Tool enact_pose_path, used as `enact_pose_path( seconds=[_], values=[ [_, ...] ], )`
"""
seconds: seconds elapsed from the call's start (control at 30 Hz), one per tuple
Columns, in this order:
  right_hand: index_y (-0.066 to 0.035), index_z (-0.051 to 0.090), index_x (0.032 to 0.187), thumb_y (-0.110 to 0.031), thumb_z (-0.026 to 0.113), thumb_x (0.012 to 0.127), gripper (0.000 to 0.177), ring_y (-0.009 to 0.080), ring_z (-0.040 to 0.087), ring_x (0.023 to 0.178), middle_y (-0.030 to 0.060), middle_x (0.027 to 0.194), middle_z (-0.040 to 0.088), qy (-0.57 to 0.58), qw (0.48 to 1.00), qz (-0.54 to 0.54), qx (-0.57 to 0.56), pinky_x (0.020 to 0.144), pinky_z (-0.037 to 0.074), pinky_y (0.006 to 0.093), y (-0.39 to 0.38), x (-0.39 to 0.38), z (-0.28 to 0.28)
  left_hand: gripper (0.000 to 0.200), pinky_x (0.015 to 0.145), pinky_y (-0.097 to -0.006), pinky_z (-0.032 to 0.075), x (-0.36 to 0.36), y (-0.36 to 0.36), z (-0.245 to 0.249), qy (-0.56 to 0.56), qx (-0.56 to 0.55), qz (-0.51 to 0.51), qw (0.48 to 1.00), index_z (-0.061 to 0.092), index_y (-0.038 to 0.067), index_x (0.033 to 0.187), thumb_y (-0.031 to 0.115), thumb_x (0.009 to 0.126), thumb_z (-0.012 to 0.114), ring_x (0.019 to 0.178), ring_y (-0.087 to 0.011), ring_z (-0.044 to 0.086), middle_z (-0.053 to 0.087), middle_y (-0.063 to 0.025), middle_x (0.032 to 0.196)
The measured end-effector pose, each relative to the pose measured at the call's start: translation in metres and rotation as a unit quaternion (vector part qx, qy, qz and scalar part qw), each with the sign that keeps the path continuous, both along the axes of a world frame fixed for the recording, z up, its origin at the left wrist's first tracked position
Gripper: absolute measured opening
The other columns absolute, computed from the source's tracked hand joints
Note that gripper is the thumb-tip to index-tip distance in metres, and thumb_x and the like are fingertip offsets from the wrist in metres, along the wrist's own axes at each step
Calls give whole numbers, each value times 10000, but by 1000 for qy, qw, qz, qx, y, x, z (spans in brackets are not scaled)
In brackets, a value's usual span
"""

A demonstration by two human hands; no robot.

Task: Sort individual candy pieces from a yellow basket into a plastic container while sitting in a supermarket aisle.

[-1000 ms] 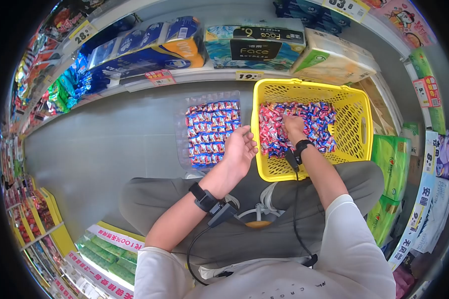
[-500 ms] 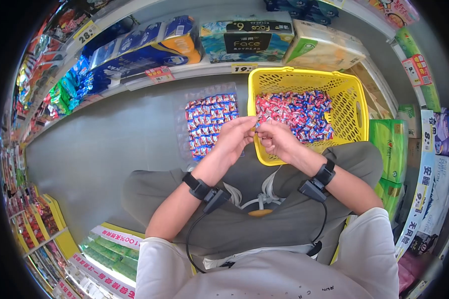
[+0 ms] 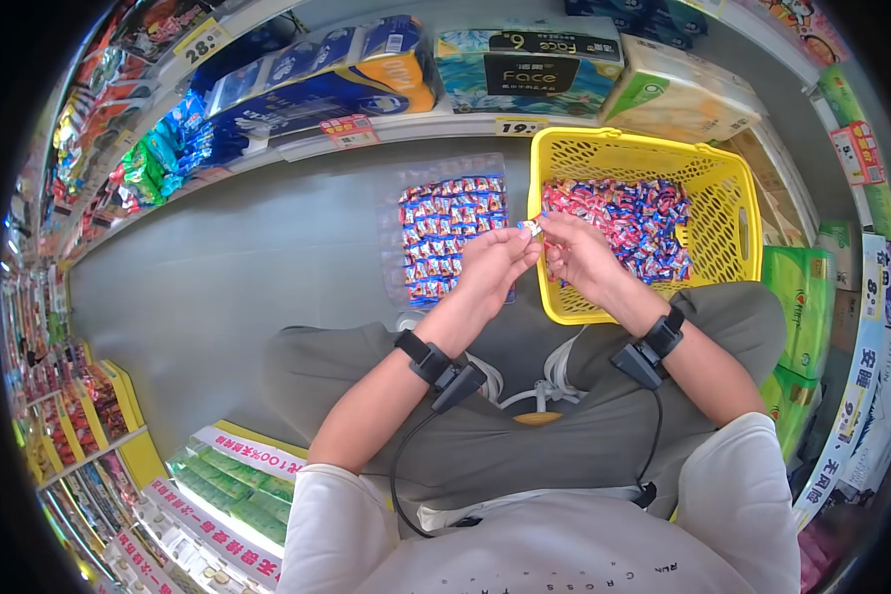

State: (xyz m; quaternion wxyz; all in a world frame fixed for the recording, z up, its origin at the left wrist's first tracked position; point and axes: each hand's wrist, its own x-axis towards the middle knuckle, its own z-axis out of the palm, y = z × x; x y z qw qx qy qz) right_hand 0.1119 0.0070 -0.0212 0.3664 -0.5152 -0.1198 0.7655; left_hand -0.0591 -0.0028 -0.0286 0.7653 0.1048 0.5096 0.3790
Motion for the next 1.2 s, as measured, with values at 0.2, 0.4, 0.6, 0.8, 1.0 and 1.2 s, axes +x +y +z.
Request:
enact_pose_path(
  seconds=[0.2,0.4,0.6,0.8,1.0,1.2],
  values=[
    [-56,623,1017,-236,712,900,232,46,534,612,-28,805,592,-49,999,-11,13,535,440,188,-7,-2,-7,124,746,-252,548,9,-9,-7,-28,-2,-10,1000,617,15,989,123,939,651,798,-125,634,649,-60,896],
    [-51,628,1039,-199,703,899,217,48,529,608,-28,799,591,-106,994,37,-10,539,443,217,-1,-6,0,141,677,-248,525,13,-12,-5,78,1,-6,997,602,54,1034,156,949,650,750,-115,617,640,-44,884],
    [-85,608,1103,-191,647,897,235,72,523,606,-9,839,578,-85,994,-56,-39,533,441,239,-3,-8,-6,194,663,-276,525,-13,11,-30,97,-72,129,984,574,78,1118,192,970,624,782,-130,631,625,-24,916],
    [-108,590,1010,-212,641,885,171,72,508,593,-17,824,562,-73,996,-14,-43,531,429,231,-5,-4,-16,224,504,-254,481,-23,21,-69,149,-137,203,958,547,33,1147,155,970,609,671,-151,622,609,-60,911],
    [-122,592,946,-228,655,869,145,64,498,587,-30,807,551,-107,994,8,-37,526,415,232,-6,-7,-11,65,420,-256,329,-25,7,-133,183,-170,160,955,622,48,944,106,935,649,495,-105,461,582,-24,732],
    [-102,600,931,-194,621,893,102,67,485,580,-36,766,537,-115,992,6,-47,535,401,243,-4,-4,-9,131,412,-263,271,-3,-3,-175,215,-185,128,950,591,63,833,120,942,635,488,-96,445,591,-34,709]
  ],
)
